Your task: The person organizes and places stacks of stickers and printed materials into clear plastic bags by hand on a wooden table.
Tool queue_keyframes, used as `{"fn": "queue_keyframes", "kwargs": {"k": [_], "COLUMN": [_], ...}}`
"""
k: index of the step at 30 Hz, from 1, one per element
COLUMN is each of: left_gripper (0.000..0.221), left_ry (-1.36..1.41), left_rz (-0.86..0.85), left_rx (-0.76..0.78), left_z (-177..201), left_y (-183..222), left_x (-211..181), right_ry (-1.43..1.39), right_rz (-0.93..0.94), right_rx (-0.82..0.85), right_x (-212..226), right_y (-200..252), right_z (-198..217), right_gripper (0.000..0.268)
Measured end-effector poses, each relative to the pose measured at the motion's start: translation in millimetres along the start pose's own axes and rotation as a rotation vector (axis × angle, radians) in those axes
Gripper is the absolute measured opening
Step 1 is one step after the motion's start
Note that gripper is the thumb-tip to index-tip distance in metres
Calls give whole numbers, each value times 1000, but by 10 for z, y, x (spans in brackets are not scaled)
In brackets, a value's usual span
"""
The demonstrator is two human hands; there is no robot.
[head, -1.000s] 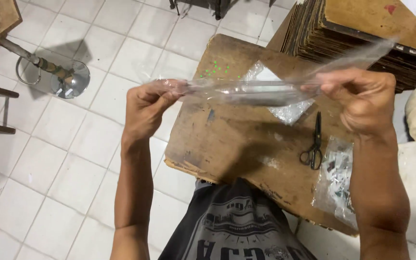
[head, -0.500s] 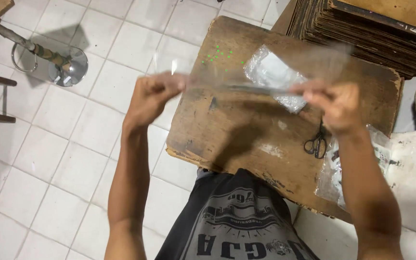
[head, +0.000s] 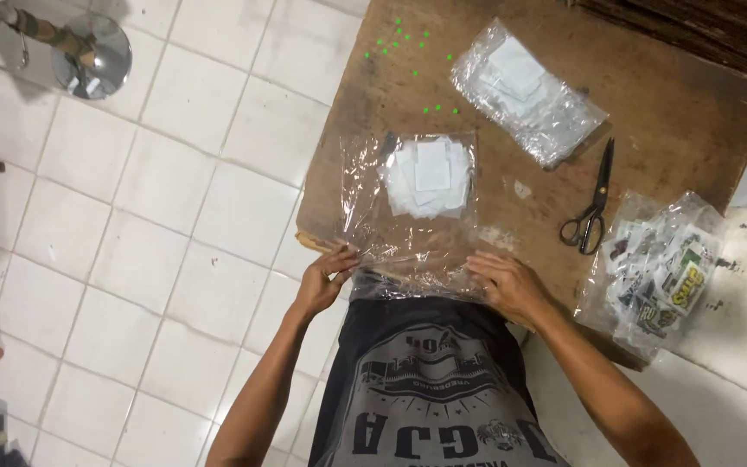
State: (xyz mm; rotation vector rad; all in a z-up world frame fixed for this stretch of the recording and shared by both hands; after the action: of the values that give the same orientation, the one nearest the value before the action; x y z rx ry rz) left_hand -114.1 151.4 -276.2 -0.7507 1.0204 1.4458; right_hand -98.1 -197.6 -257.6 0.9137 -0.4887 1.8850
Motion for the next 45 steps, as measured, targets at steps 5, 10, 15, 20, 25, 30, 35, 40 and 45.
{"fn": "queue_keyframes", "kwargs": {"k": [5, 10, 15, 20, 25, 30, 35, 40, 45], "left_gripper": [45, 54, 61, 44, 25, 23, 21, 18, 18], "left_ry": [-349, -567, -668, -715, -578, 7, 77, 283, 334], "left_rz": [-323, -466, -440, -469, -344, -44, 309, 312, 401], "left_rx": [-90, -93, -36, -19, 18, 22, -183, -305, -314], "left_z": [30, -123, -166, -197, -153, 44, 191, 227, 197], "left_y": [60, -44, -152, -202, -325, -705, -1286, -1564, -1612], "left_x": [-234, 27, 32, 148, 342, 135, 173, -96, -508], "right_ry": [447, 536, 572, 543, 349, -51, -99, -861, -766], "right_rz": [276, 388, 421, 511, 408, -174, -656, -548, -415], "right_rx": [-118, -130, -145, -185, -138, 69, 39, -59, -37], "right_x": [-380, -525, -493, -256, -417, -599, -939, -475, -47], "right_y": [58, -233, -408, -494, -569, -902, -1063, -1109, -1167], "right_z": [-85, -215, -197, -110, -59, 240, 353, 456, 502], "right_gripper": [51, 59, 55, 35, 29, 43, 28, 52, 79]}}
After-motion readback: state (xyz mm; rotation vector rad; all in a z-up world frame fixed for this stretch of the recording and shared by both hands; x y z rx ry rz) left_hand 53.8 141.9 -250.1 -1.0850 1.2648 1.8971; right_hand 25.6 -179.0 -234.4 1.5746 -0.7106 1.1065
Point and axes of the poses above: each hand's wrist, its own y-axis away from the middle knuckle, its own z-axis out of the back of the hand, x = y × z, the point moved 10 cm from there along -y, towards the middle knuckle, and after that the axes turned 8 degrees about -x, right-handed, at the moved point
